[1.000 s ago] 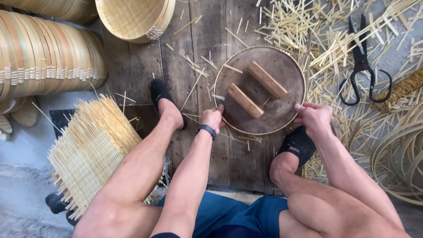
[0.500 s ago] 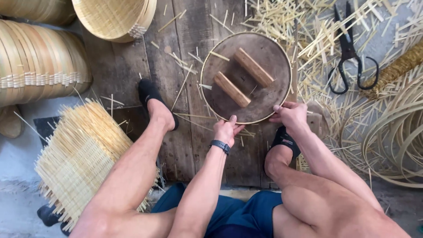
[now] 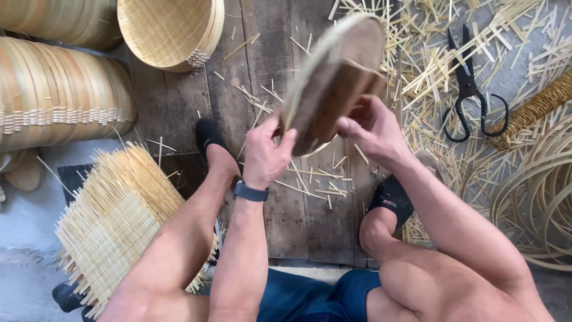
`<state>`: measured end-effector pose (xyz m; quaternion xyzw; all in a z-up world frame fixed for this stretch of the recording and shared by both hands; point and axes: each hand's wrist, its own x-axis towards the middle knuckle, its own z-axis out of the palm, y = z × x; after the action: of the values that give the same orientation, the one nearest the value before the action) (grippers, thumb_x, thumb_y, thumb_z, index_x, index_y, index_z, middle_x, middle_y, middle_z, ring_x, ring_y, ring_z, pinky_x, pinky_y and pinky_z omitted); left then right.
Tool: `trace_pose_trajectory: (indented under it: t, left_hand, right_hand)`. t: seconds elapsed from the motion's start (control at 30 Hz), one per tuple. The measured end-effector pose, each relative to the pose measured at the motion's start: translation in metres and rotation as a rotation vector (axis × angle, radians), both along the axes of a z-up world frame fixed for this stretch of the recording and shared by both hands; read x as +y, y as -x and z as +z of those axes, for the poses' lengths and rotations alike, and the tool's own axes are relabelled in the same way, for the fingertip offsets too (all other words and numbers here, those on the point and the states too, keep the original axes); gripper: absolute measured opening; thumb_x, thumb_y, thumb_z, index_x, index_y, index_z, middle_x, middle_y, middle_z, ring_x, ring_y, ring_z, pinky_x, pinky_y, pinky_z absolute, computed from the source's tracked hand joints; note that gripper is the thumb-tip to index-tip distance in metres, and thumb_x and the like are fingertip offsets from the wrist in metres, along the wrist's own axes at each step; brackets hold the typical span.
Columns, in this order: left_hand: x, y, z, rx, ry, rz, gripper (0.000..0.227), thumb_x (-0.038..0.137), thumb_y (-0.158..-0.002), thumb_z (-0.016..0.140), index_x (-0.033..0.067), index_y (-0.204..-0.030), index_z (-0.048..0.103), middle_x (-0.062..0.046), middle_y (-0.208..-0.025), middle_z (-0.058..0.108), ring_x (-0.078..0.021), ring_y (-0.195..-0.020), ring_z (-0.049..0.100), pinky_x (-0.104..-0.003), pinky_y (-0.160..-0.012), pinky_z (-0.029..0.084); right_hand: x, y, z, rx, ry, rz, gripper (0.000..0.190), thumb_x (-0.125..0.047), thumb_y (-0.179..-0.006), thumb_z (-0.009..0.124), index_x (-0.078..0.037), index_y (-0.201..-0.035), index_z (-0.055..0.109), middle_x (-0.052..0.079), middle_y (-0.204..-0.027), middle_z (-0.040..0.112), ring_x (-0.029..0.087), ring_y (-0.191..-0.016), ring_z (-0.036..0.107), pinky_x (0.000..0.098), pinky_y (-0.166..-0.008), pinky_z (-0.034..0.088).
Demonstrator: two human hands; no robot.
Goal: Weaving bamboo strips and using a circular frame to construct a basket lid or base, then trimming excess material with scissors.
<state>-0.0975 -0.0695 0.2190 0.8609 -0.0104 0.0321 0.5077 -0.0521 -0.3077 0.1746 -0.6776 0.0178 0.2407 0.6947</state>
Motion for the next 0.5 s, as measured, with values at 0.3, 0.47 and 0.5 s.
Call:
trace_pose_trajectory:
  t: [0.3, 0.47, 0.5]
  left_hand:
    - [-0.074, -0.066, 0.012, -0.110, -0.268, 0.069, 0.060, 0.060, -0.108, 0.040, 0.0124, -0.129, 0.070, -0.016, -0.109, 0.080, -0.0283, -0.093, 0.079, -0.038, -0.076, 0.063]
    - [-0.062, -0.078, 0.001, -0.186, -0.306, 0.011, 0.056, 0.056, -0.108, 0.038, 0.0132, -0.125, 0.070, -0.015, -0.102, 0.080, -0.0291, -0.084, 0.080, -0.039, -0.069, 0.062]
    - [-0.059, -0.081, 0.003, -0.167, -0.314, 0.012, 0.057, 0.056, -0.107, 0.037, 0.0138, -0.124, 0.071, -0.014, -0.099, 0.080, -0.0292, -0.083, 0.079, -0.039, -0.069, 0.062]
  right_hand:
    - [0.011, -0.008, -0.005, 0.119, -0.430, -0.375, 0.055, -0.020, -0.088, 0.081, 0.006, -0.128, 0.054, 0.018, -0.117, 0.070, 0.027, -0.099, 0.076, 0.0424, -0.076, 0.065]
    - [0.011, -0.007, -0.011, 0.060, -0.458, -0.347, 0.051, -0.014, -0.091, 0.079, 0.008, -0.129, 0.054, 0.020, -0.119, 0.070, 0.029, -0.100, 0.075, 0.0435, -0.077, 0.067]
    - [0.012, -0.007, -0.011, 0.057, -0.452, -0.359, 0.050, -0.013, -0.091, 0.078, 0.008, -0.129, 0.054, 0.022, -0.118, 0.070, 0.030, -0.098, 0.075, 0.0439, -0.077, 0.069]
